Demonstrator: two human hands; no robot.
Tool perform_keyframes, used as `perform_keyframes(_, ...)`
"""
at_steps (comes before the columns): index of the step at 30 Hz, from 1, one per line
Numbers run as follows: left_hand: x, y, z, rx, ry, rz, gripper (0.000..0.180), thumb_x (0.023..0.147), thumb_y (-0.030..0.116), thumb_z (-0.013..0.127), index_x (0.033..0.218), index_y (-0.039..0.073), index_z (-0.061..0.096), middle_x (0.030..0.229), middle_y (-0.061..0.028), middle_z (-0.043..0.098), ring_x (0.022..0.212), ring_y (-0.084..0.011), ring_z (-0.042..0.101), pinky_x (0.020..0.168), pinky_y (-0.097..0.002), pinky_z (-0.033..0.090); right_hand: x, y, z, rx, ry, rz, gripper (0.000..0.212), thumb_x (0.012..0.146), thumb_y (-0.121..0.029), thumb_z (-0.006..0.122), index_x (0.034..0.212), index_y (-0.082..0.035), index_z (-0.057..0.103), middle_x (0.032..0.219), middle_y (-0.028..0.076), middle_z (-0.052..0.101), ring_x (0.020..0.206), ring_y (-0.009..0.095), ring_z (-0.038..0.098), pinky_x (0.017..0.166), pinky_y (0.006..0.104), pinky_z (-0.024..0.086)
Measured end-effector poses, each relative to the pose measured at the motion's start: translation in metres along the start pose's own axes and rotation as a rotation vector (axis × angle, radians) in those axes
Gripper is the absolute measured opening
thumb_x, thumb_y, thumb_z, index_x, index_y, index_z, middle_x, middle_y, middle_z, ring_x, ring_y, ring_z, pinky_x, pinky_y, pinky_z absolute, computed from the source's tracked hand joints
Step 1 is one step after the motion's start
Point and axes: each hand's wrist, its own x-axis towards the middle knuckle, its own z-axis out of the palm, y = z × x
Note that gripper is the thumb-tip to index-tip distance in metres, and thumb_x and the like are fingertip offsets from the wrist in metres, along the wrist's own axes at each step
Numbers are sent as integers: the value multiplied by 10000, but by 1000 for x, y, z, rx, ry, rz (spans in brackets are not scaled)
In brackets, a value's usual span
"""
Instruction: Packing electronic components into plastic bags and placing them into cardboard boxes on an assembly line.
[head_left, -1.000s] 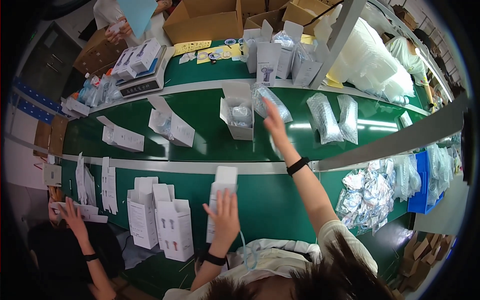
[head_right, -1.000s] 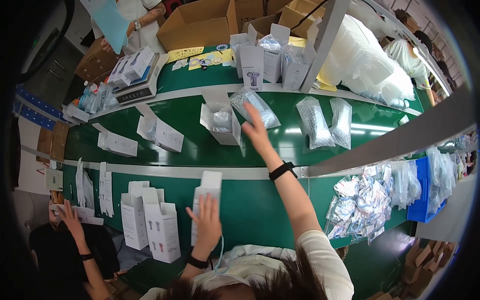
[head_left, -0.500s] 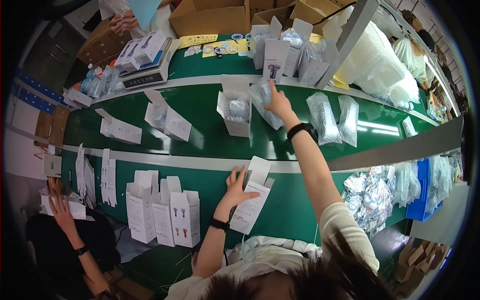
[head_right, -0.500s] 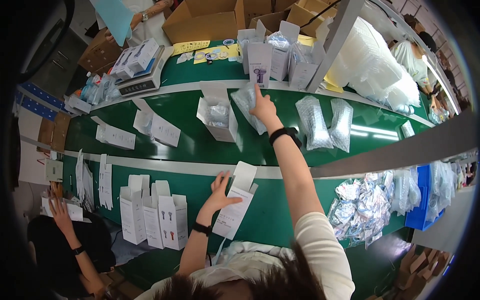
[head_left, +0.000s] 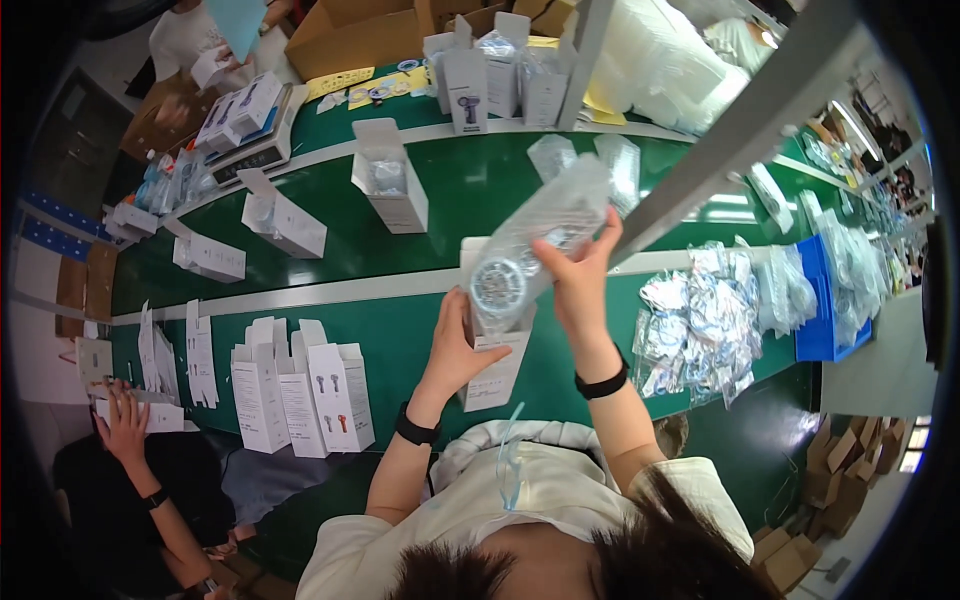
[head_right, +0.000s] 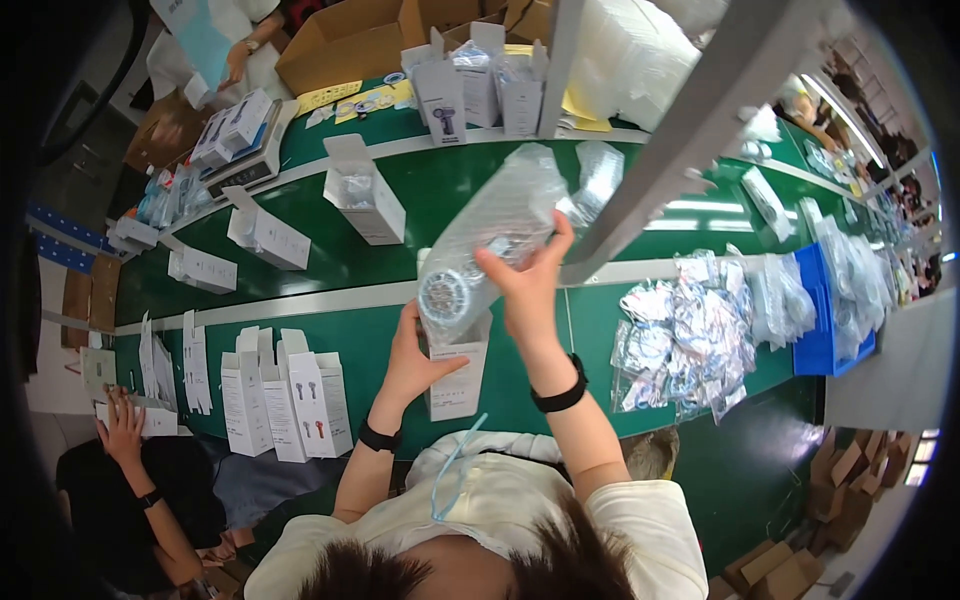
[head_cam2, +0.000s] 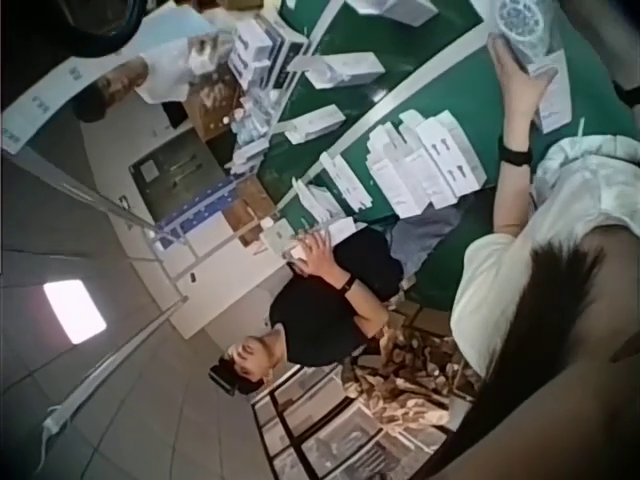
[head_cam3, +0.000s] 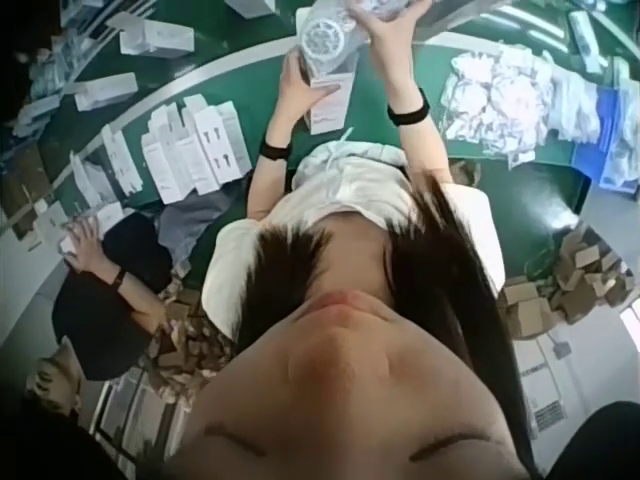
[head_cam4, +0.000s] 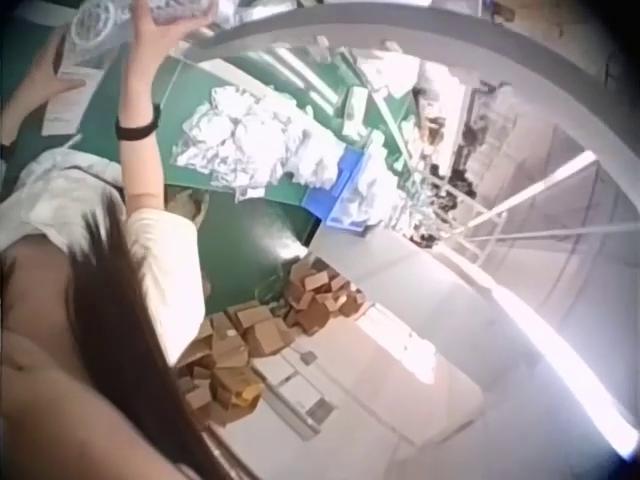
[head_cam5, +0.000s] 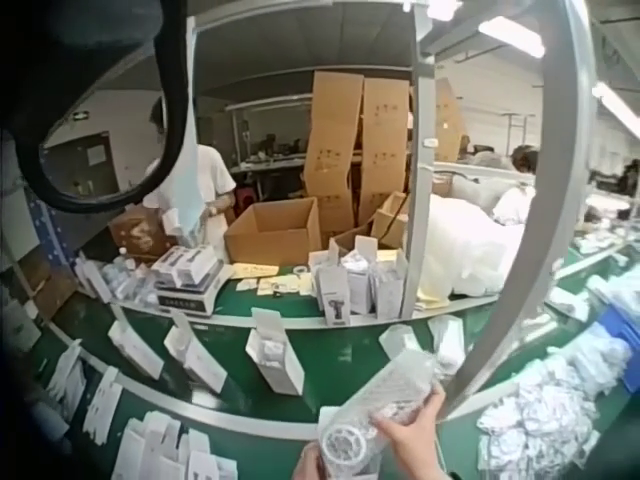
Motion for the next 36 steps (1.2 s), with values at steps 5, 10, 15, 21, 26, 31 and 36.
perform_keyframes(5,-16,11,26,98,130,250,690,543,67,792,1054,77,328,1249,-201,339,1154,-357,391,926,-407,375,-28,-4,-16,-467,35,-323,807,644,-23,724,1286,-120,246,1179,133,414,1124,227,412,926,363,377)
perform_keyframes(10,-8,18,42,46,234,499,681,539,65,805,991,78,296,1260,-235,316,1153,-383,385,922,-433,371,-39,-21,-42,-1002,-376,-549,501,659,-81,708,1116,-73,500,1142,139,441,1157,265,388,935,365,349)
perform_keyframes(15,-3,-15,37,38,250,565,697,544,66,809,991,85,275,1291,-254,284,1176,-397,359,949,-434,345,-35,-34,-108,-1073,-305,-680,337,688,-187,682,988,-58,602,1116,112,471,1152,328,375,922,428,339)
perform_keyframes(21,-23,-33,28,18,203,401,734,549,98,813,1046,88,272,1347,-227,219,1230,-337,302,997,-400,273,27,12,-274,-1935,316,-358,443,679,-220,691,1082,-98,553,1077,106,529,1000,298,491,866,592,300)
perform_keyframes(26,-34,-2,9,155,177,382,571,585,90,776,1041,52,435,1319,-178,294,1178,-320,384,951,-391,345,29,8,-294,-1976,12,-127,296,680,-244,694,909,-89,587,906,64,593,870,262,551,829,532,335)
perform_keyframes(31,-25,20,-5,321,146,240,310,613,38,723,883,16,573,1192,-178,404,1027,-343,495,831,-382,440,-8,-22,-190,-1254,61,-397,160,725,-95,658,850,-50,568,827,53,587,732,165,568,705,321,428)
perform_keyframes(36,-16,37,3,368,200,227,201,600,23,709,774,5,611,979,-155,495,898,-329,538,752,-342,444,-65,-26,-61,-283,-55,-251,119,777,45,584,855,-37,548,892,43,560,732,98,544,629,207,457)
